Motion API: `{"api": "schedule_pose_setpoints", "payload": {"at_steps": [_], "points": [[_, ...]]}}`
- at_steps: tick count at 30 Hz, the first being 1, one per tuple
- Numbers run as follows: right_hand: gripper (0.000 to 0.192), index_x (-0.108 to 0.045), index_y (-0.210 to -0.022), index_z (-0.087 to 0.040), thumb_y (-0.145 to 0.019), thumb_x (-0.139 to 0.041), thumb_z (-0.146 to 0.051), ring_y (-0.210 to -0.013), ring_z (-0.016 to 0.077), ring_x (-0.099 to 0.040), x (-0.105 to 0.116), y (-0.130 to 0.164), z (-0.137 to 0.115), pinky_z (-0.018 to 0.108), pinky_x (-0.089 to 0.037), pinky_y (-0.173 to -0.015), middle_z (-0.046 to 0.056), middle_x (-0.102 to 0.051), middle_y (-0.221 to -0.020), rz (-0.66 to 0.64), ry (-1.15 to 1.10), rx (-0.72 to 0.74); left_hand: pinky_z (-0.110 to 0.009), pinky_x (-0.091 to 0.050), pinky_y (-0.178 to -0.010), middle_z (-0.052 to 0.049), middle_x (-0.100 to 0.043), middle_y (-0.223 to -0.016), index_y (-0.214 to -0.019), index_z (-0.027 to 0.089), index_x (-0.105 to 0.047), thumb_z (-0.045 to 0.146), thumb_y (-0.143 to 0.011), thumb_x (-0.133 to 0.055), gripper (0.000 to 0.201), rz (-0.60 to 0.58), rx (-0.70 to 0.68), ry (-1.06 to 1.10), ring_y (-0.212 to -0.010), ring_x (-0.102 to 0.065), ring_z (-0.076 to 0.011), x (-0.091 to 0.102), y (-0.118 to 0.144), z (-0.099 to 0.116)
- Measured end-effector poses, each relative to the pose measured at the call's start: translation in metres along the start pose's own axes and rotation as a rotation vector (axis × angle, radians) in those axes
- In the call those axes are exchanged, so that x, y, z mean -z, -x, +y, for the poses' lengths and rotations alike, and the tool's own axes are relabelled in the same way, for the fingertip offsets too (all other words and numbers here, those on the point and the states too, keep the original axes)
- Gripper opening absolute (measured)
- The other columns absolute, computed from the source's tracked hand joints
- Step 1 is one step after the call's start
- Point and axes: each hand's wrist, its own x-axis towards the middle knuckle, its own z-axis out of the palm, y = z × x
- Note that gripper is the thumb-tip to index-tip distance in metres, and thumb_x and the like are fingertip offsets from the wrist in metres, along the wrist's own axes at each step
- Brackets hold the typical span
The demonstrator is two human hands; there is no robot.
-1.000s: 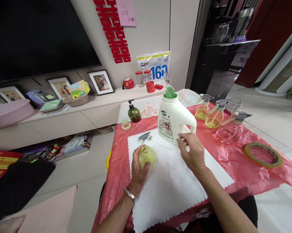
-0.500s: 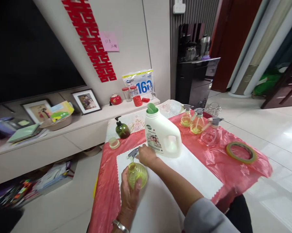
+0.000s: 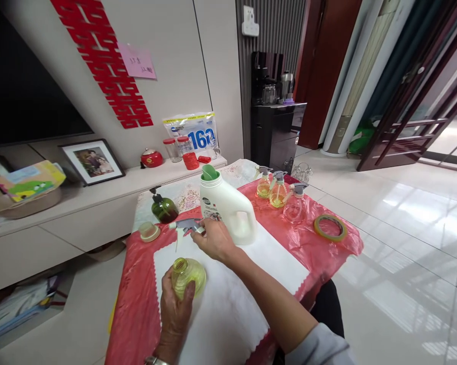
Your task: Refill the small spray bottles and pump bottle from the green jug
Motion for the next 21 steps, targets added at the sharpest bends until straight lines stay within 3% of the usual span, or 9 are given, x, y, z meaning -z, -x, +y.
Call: {"api": "schedule_pose_setpoints", "payload": {"at_steps": [7,11,17,21], "points": [[0.043,-0.056,-0.092,-0.010,-0.096,-0.059,-0.052,-0.066,0.0068,-0.048,0.042,0.029,-0.001,0.019,-0.045,-0.062,0.000,-0.050,-0.075,0.159,-0.495,0.212,-0.050,-0.053,-0.100,-0.017,-0.063,-0.124,-0.129,0.016,-0.049,0.062,-0.086,-0.057,0.063,-0.022,-0.061,0.047,-0.117,-0.064,-0.0326,-0.002,0.002,0.009],[0.041,-0.059,-0.103,-0.013,-0.086,-0.066,-0.050,-0.072,0.0099,-0.052,0.056,0.041,-0.018,0.023,-0.046,-0.065,0.003,-0.055,-0.083,0.255,-0.740,0.307,-0.050,-0.052,-0.099,-0.017,-0.061,-0.123,-0.130,0.016,-0.048,0.064,-0.087,-0.053,0.065,-0.026,-0.086,0.044,-0.115,-0.063,-0.0316,-0.002,0.002,0.018],[0.031,-0.063,-0.114,-0.021,-0.087,-0.067,-0.037,-0.075,0.0098,-0.056,0.054,0.053,-0.048,0.025,-0.052,-0.069,0.004,-0.060,-0.105,0.338,-0.876,0.386,-0.050,-0.052,-0.099,-0.016,-0.061,-0.122,-0.129,0.016,-0.048,0.070,-0.086,-0.051,0.069,-0.021,-0.076,0.054,-0.114,-0.063,-0.0321,-0.001,0.001,0.027],[0.031,-0.064,-0.112,-0.022,-0.086,-0.070,-0.037,-0.076,0.0098,-0.057,0.044,0.047,-0.050,0.024,-0.052,-0.069,0.004,-0.061,-0.103,0.333,-0.900,0.409,-0.052,-0.052,-0.099,-0.017,-0.061,-0.122,-0.129,0.016,-0.048,0.070,-0.086,-0.052,0.069,-0.020,-0.072,0.071,-0.114,-0.062,-0.0326,-0.001,0.001,0.027]]}}
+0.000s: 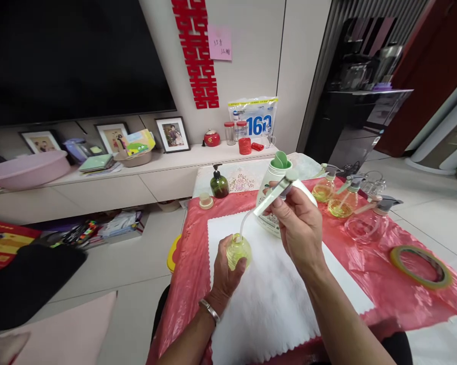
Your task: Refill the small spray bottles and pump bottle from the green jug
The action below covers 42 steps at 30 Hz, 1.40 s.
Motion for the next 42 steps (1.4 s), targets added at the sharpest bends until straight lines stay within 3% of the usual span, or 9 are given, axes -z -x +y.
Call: {"api": "schedule_pose_setpoints", "payload": {"at_steps": [11,16,21,30,37,42], "points": [[0.031,-0.066,-0.097,-0.017,-0.087,-0.071,-0.046,-0.087,0.0123,-0.057,-0.003,0.019,0.044,0.022,-0.049,-0.074,0.004,-0.061,-0.099,-0.321,0.214,-0.166,-0.051,-0.050,-0.099,-0.016,-0.059,-0.120,-0.130,0.016,-0.046,0.063,-0.085,-0.056,0.066,-0.046,0.039,0.038,-0.112,-0.061,-0.0320,0.000,-0.001,0.001],[0.033,-0.062,-0.089,-0.015,-0.087,-0.067,-0.049,-0.080,0.0123,-0.054,0.002,0.027,0.058,0.024,-0.046,-0.073,0.004,-0.059,-0.094,-0.443,0.345,-0.235,-0.050,-0.050,-0.098,-0.013,-0.060,-0.117,-0.126,0.018,-0.048,0.057,-0.084,-0.059,0.059,-0.036,0.027,0.049,-0.110,-0.062,-0.0313,-0.001,-0.002,0.001],[0.033,-0.064,-0.092,-0.016,-0.088,-0.065,-0.049,-0.088,0.0149,-0.056,0.005,0.033,0.070,0.027,-0.046,-0.081,0.005,-0.060,-0.102,-0.470,0.382,-0.253,-0.052,-0.052,-0.094,-0.012,-0.061,-0.114,-0.124,0.018,-0.048,0.056,-0.083,-0.061,0.057,-0.016,0.052,0.066,-0.106,-0.063,-0.0310,-0.002,-0.001,0.002],[0.030,-0.067,-0.091,-0.019,-0.089,-0.063,-0.049,-0.093,0.0157,-0.057,0.003,0.033,0.079,0.027,-0.043,-0.081,0.003,-0.061,-0.101,-0.528,0.373,-0.228,-0.053,-0.053,-0.095,-0.013,-0.062,-0.116,-0.123,0.020,-0.049,0.060,-0.085,-0.060,0.056,-0.015,-0.001,0.066,-0.109,-0.064,-0.0321,-0.003,-0.002,0.000],[0.036,-0.066,-0.096,-0.017,-0.091,-0.063,-0.053,-0.093,0.0151,-0.056,0.003,0.040,0.087,0.028,-0.045,-0.084,0.005,-0.061,-0.101,-0.495,0.367,-0.197,-0.052,-0.054,-0.093,-0.014,-0.063,-0.115,-0.124,0.019,-0.049,0.062,-0.087,-0.058,0.058,-0.003,-0.038,0.076,-0.106,-0.065,-0.0314,-0.003,-0.002,-0.001],[0.043,-0.064,-0.094,-0.012,-0.089,-0.067,-0.055,-0.091,0.0139,-0.055,0.001,0.049,0.096,0.031,-0.047,-0.087,0.005,-0.060,-0.095,-0.399,0.388,-0.169,-0.054,-0.053,-0.096,-0.017,-0.062,-0.118,-0.130,0.017,-0.050,0.061,-0.090,-0.054,0.059,-0.015,-0.092,0.022,-0.111,-0.063,-0.0330,-0.003,-0.003,-0.003]]}}
